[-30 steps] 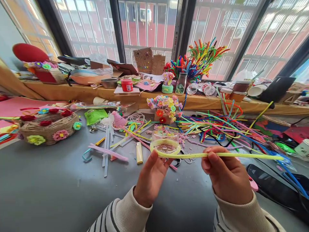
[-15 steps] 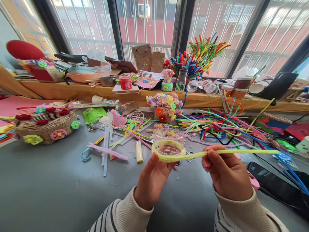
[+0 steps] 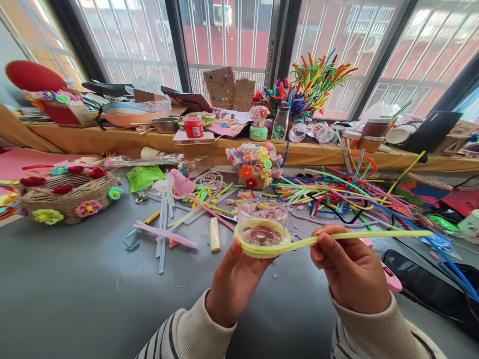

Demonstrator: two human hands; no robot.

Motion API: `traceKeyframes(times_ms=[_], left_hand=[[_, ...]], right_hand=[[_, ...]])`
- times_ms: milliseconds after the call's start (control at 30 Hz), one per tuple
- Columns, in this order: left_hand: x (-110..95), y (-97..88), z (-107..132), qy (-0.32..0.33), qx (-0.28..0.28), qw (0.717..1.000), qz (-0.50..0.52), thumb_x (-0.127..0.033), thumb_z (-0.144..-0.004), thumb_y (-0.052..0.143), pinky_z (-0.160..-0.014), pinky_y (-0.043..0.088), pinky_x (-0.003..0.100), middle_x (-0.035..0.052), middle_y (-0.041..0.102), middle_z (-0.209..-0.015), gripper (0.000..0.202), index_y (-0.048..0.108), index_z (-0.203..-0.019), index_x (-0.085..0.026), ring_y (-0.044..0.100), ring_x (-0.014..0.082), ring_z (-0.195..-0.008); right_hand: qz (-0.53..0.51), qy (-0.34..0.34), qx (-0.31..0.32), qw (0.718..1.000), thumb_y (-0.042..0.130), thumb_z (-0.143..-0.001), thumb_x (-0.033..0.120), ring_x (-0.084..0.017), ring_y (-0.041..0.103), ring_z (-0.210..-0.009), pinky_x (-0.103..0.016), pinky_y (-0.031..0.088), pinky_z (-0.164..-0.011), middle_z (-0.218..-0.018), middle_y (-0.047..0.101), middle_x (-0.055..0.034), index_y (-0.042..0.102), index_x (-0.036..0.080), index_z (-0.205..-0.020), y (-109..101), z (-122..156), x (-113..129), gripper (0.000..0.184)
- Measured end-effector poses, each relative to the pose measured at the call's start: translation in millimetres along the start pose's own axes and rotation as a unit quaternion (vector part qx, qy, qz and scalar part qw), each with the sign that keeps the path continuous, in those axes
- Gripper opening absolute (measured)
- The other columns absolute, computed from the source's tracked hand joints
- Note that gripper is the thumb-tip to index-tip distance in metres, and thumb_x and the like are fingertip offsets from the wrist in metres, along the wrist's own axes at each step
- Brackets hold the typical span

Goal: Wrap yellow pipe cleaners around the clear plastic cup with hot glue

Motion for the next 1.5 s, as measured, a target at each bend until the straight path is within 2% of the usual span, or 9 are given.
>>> traceKeyframes(times_ms=[200, 333, 467, 533, 667, 833, 1267, 1500], left_hand=[[0, 1.8, 1, -0.012, 0.016, 1.000, 0.016, -0.042, -0.071, 0.059, -0.092, 0.038, 0.035, 0.0049, 0.067, -0.101, 0.036, 0.065, -0.096, -0.018, 0.056, 0.0217, -0.098], [0, 2.0, 2, -0.019, 0.024, 0.999, 0.025, -0.043, -0.071, 0.058, -0.091, 0.039, 0.034, 0.0052, 0.066, -0.102, 0.037, 0.064, -0.097, -0.018, 0.057, 0.0208, -0.098], [1, 2.2, 3, -0.027, 0.027, 0.999, 0.034, -0.044, -0.072, 0.057, -0.089, 0.041, 0.033, 0.0064, 0.067, -0.101, 0.038, 0.064, -0.097, -0.016, 0.057, 0.0201, -0.097], [2, 2.6, 3, -0.034, 0.030, 0.998, 0.043, -0.045, -0.072, 0.057, -0.089, 0.041, 0.033, 0.0064, 0.067, -0.101, 0.040, 0.064, -0.098, -0.016, 0.057, 0.0200, -0.098], [3, 2.6, 4, -0.041, 0.024, 0.998, 0.048, -0.046, -0.071, 0.056, -0.088, 0.040, 0.034, 0.0054, 0.067, -0.100, 0.039, 0.065, -0.096, -0.017, 0.058, 0.0208, -0.097], [3, 2.1, 4, -0.051, 0.020, 0.998, 0.040, -0.049, -0.071, 0.055, -0.087, 0.040, 0.034, 0.0061, 0.067, -0.099, 0.042, 0.065, -0.095, -0.016, 0.057, 0.0216, -0.096], [5, 5.1, 6, -0.069, 0.085, 0.992, 0.060, -0.052, -0.070, 0.054, -0.084, 0.043, 0.033, 0.0059, 0.066, -0.104, 0.048, 0.066, -0.096, -0.013, 0.059, 0.0225, -0.094], [6, 2.9, 5, -0.082, 0.081, 0.990, 0.080, -0.052, -0.074, 0.049, -0.086, 0.040, 0.033, 0.0060, 0.068, -0.099, 0.047, 0.066, -0.095, -0.014, 0.058, 0.0221, -0.094]], right_hand=[[0.014, -0.004, -0.001, 1.000, 0.066, -0.068, 0.025, -0.007, 0.051, -0.043, -0.016, 0.042, -0.039, -0.052, 0.059, 0.0023, 0.067, 0.022, -0.067, 1, 0, 0, 0.003], [0.024, -0.008, 0.022, 0.999, 0.066, -0.069, 0.026, -0.007, 0.051, -0.043, -0.016, 0.041, -0.038, -0.050, 0.058, 0.0018, 0.067, 0.022, -0.068, 4, 1, 2, 0.004], [0.019, 0.015, -0.041, 0.999, 0.068, -0.065, 0.029, -0.007, 0.048, -0.044, -0.018, 0.041, -0.041, -0.047, 0.054, 0.0036, 0.065, 0.022, -0.065, 7, 6, 3, 0.008], [0.015, 0.025, -0.048, 0.998, 0.069, -0.064, 0.029, -0.007, 0.047, -0.044, -0.018, 0.039, -0.040, -0.048, 0.054, 0.0032, 0.065, 0.021, -0.064, 9, 8, 4, 0.010], [0.021, 0.038, -0.038, 0.998, 0.068, -0.066, 0.028, -0.006, 0.046, -0.041, -0.017, 0.033, -0.036, -0.049, 0.055, 0.0026, 0.064, 0.019, -0.065, 11, 9, 3, 0.009], [0.023, 0.040, -0.020, 0.999, 0.068, -0.066, 0.029, -0.005, 0.046, -0.042, -0.016, 0.034, -0.037, -0.048, 0.054, 0.0038, 0.064, 0.020, -0.064, 12, 9, 3, 0.010], [-0.009, 0.055, 0.004, 0.998, 0.068, -0.064, 0.026, -0.005, 0.045, -0.039, -0.016, 0.032, -0.034, -0.049, 0.055, 0.0024, 0.064, 0.019, -0.063, 18, 15, 2, 0.009], [0.000, 0.068, 0.029, 0.997, 0.067, -0.066, 0.029, -0.006, 0.043, -0.037, -0.017, 0.030, -0.034, -0.044, 0.051, 0.0036, 0.062, 0.020, -0.063, 17, 14, 0, 0.011]])
Point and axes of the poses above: each hand's wrist, its own z-axis away from the middle knuckle, its own y-axis out of the palm, x = y × z, the point moved 3 cm from there along -z, towards the middle knuckle
